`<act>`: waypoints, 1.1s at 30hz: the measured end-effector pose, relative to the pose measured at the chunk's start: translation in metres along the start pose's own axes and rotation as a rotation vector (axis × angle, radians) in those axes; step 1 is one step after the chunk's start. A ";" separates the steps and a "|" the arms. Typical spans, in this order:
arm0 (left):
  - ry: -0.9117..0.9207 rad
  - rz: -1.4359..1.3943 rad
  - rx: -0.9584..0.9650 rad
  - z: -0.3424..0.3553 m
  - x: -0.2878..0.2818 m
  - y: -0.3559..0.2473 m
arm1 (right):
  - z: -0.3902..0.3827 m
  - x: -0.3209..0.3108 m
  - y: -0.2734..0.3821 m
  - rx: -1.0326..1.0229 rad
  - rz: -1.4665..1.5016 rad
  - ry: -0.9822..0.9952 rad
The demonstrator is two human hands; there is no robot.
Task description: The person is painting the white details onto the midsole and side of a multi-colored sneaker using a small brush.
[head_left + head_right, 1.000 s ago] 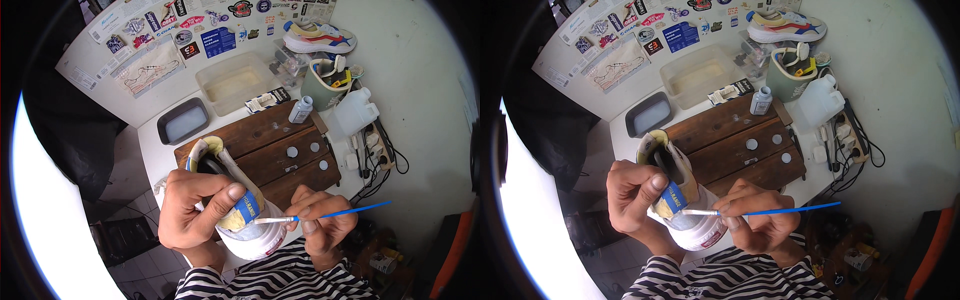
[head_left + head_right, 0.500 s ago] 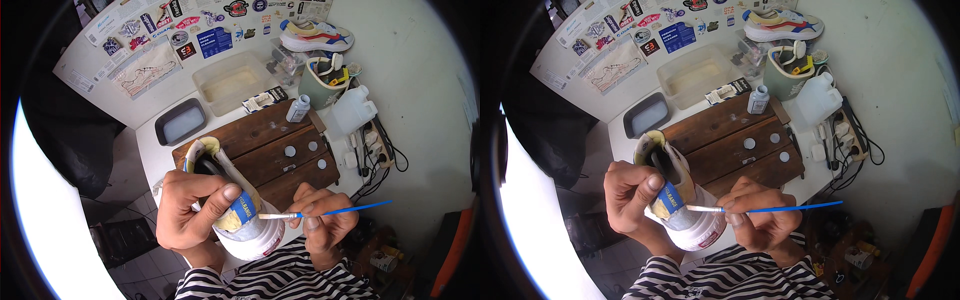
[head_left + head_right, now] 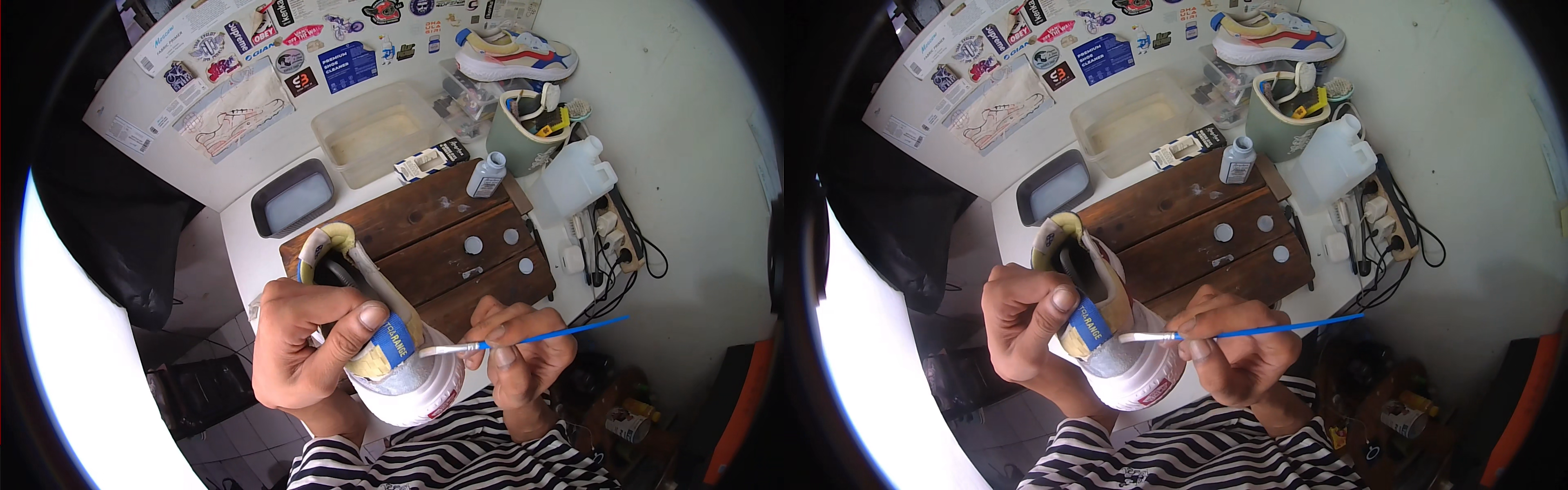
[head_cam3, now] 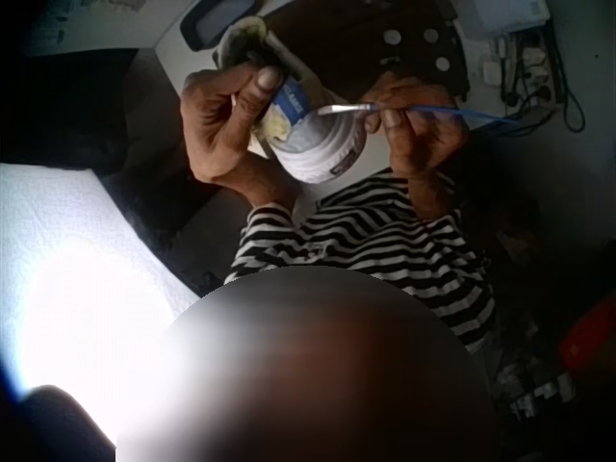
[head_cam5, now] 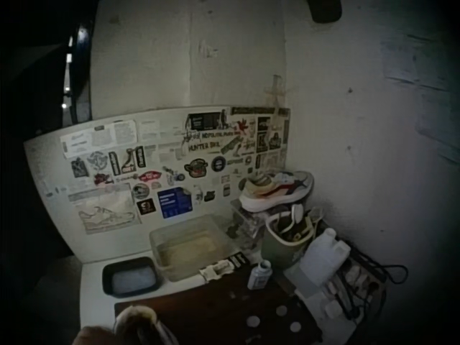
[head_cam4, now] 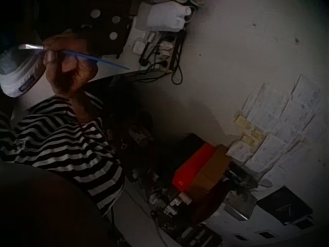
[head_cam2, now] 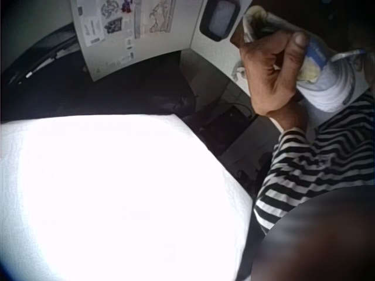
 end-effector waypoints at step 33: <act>0.088 -0.024 -0.229 -0.017 0.009 0.016 | -0.004 -0.005 0.011 -0.018 -0.165 -0.004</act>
Point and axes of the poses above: each hand's wrist, its own z-axis towards the middle knuckle, its own x-axis out of the palm, y = z × x, the point moved 9 cm from there along z, towards the middle knuckle, and after that the axes turned 13 degrees about z, right-handed, at the moved point
